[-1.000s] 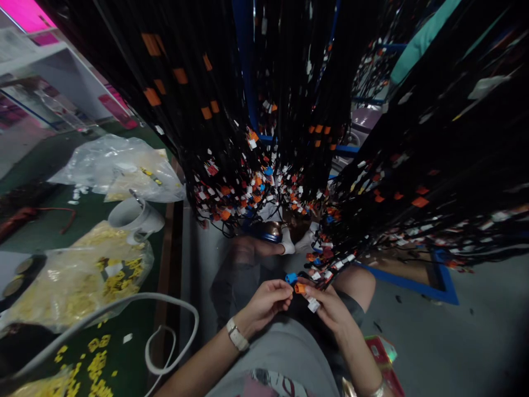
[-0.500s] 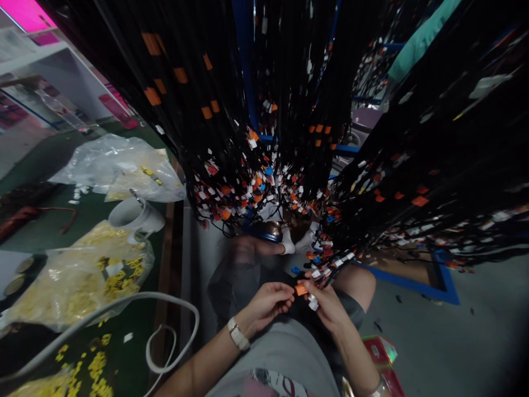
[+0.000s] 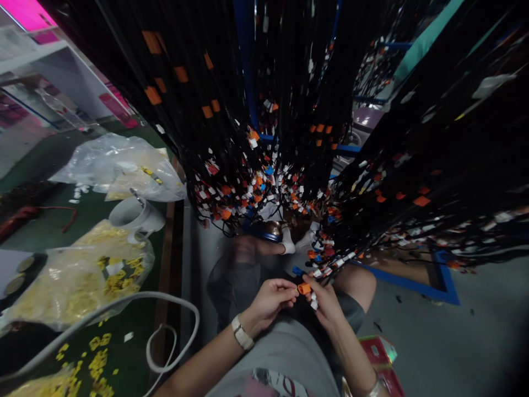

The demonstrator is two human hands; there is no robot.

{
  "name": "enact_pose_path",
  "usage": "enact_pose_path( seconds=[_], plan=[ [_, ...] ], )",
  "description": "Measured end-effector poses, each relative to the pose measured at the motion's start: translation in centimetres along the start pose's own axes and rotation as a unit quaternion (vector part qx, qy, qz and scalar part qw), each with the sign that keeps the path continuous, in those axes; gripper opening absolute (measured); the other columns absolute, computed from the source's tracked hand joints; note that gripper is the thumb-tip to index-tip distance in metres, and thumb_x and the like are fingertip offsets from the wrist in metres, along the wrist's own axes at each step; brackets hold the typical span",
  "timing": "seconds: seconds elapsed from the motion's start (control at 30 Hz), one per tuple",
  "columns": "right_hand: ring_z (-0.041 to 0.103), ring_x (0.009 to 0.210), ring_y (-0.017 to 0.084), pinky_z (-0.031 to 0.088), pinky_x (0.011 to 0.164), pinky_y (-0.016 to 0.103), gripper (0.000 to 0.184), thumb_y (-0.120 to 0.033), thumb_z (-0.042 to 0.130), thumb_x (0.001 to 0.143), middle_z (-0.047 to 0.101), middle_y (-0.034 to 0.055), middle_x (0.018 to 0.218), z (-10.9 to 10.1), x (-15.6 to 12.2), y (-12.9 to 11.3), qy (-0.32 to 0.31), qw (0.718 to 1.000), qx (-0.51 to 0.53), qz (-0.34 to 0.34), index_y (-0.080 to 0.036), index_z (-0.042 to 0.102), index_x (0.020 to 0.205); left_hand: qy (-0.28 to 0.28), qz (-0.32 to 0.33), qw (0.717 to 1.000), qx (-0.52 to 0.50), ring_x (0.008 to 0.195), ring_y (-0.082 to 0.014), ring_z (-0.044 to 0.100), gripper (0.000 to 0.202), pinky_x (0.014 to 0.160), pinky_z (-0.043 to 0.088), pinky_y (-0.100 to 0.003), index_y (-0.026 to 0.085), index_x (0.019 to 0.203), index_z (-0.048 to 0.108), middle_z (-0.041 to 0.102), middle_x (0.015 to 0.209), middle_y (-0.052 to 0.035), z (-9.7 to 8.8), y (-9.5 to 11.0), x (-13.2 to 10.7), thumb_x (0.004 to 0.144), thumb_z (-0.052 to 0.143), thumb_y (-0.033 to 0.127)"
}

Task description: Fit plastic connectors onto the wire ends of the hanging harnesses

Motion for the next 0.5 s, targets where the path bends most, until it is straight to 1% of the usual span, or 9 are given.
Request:
enact_pose_path(
  seconds=[0.1,0.23,0.4,0.5],
  plan=[
    [0.043,0.034,0.003,0.037,0.033,0.013,0.034,-0.026,0.084,0.051,0.053,-0.0076,0.051,-0.1,0.1,0.1,0.011,1.0,0.019,0.018,-0.017,0.058,0.071,0.011,0.022,1.0,0.012,0.058,-0.0082,0.054,0.034,0.057,0.04,-0.021,0.009,0.078,0.068,0.064,0.07,-0.0042,0.2,0.3,0.0,0.055,0.083,0.03],
    [0.043,0.031,0.004,0.037,0.031,0.013,0.034,-0.022,0.083,0.049,0.054,-0.0078,0.05,0.0,0.0,0.1,0.018,0.998,0.041,0.037,-0.018,0.056,0.071,0.032,0.067,0.995,0.064,0.054,-0.0056,0.044,0.033,0.053,0.032,-0.02,0.01,0.074,0.069,0.06,0.062,-0.0001,0.7,1.1,-0.1,0.054,0.083,0.033],
    [0.042,0.03,0.003,0.035,0.03,0.012,0.033,-0.021,0.081,0.05,0.052,-0.0086,0.047,0.2,-0.1,0.1,0.01,0.998,0.039,0.045,-0.019,0.055,0.071,0.027,0.114,0.986,0.12,0.056,-0.0087,0.046,0.029,0.057,0.032,-0.022,0.011,0.069,0.068,0.061,0.06,-0.0016,1.7,2.1,-0.4,0.057,0.08,0.035],
    [0.041,0.031,0.003,0.035,0.03,0.011,0.033,-0.021,0.081,0.05,0.051,-0.0088,0.047,0.3,-0.1,0.1,0.005,0.998,0.042,0.042,-0.018,0.055,0.07,0.046,0.141,0.973,0.179,0.052,-0.0079,0.04,0.024,0.052,0.027,-0.022,0.011,0.069,0.069,0.058,0.056,-0.0008,1.7,2.5,-0.4,0.061,0.077,0.033]
  ],
)
Point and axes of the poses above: each hand's wrist, its own x-axis towards the middle knuckle, its own z-axis out of the palm, y = z × x, the point moved 6 cm from there along x, towards the middle knuckle
